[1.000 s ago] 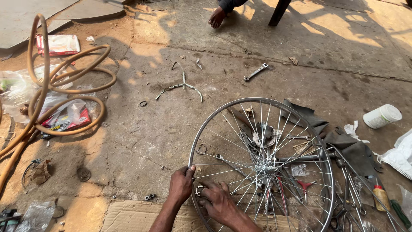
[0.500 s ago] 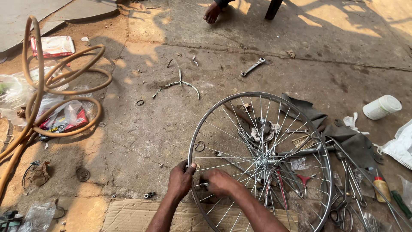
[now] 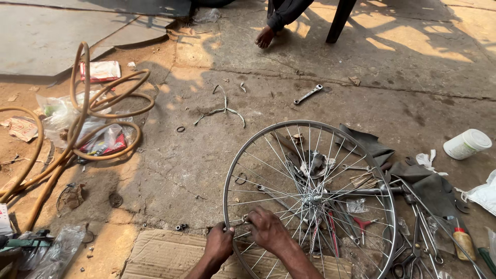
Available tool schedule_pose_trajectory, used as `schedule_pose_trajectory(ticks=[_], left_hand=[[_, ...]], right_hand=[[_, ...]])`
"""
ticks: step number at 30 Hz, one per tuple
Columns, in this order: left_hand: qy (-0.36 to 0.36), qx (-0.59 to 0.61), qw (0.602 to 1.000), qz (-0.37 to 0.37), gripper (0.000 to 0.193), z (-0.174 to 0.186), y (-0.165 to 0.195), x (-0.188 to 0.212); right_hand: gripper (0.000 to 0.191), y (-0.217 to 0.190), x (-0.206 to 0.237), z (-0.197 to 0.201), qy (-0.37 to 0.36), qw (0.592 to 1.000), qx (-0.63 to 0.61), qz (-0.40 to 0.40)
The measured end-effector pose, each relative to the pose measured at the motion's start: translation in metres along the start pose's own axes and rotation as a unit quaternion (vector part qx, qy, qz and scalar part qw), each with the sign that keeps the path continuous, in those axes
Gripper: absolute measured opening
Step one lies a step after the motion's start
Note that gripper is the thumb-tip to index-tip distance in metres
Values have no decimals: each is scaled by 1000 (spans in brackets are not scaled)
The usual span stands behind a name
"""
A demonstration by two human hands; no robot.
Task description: The person uses a spoke wrench to tighten the nipples on a bicycle wheel rim, working methodically around the wheel to adjust the spokes. The wheel is held steady with one hand while the other turns the tool.
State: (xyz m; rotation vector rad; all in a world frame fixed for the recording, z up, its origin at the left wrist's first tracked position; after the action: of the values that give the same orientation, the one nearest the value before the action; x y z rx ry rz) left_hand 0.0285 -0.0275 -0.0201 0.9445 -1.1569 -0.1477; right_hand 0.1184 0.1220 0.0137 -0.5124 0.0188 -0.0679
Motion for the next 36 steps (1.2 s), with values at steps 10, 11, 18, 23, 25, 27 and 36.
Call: schedule_pose_trajectory(ticks=[10, 11, 18, 23, 25, 27, 36], left_hand=[[151, 37, 981, -119, 41, 15, 20, -14], [147, 72, 979, -121, 37, 15, 19, -19], [93, 172, 961, -197, 24, 28, 23, -64], [74, 183, 962, -188, 20, 29, 22, -75], [63, 195, 964, -168, 19, 28, 23, -71], [43, 210, 966, -144, 17, 28, 25, -66], [45, 180, 971, -148, 17, 29, 32, -56]], right_hand=[[15, 3, -15, -7, -53, 995, 7, -82], [16, 6, -18, -9, -66, 993, -13, -101], [21, -5, -31, 3, -30, 993, -21, -113], [23, -13, -53, 3, -104, 960, -92, -242], [28, -14, -59, 2, -140, 944, -63, -292], [29, -13, -61, -3, -189, 935, -40, -297], [16, -2, -56, -14, -42, 990, 76, -107]])
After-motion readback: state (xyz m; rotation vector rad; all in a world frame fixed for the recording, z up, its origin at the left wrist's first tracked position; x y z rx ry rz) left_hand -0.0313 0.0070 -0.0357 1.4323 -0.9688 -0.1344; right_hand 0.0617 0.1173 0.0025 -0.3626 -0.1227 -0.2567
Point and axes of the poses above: each hand's wrist, its own x-axis away from the middle knuckle, its own z-axis out of the back of the hand, y = z × x, the point moved 5 cm from there along -x, towards the middle knuckle, and after that the axes turned 11 degrees about -y, right-handed, at the moved point
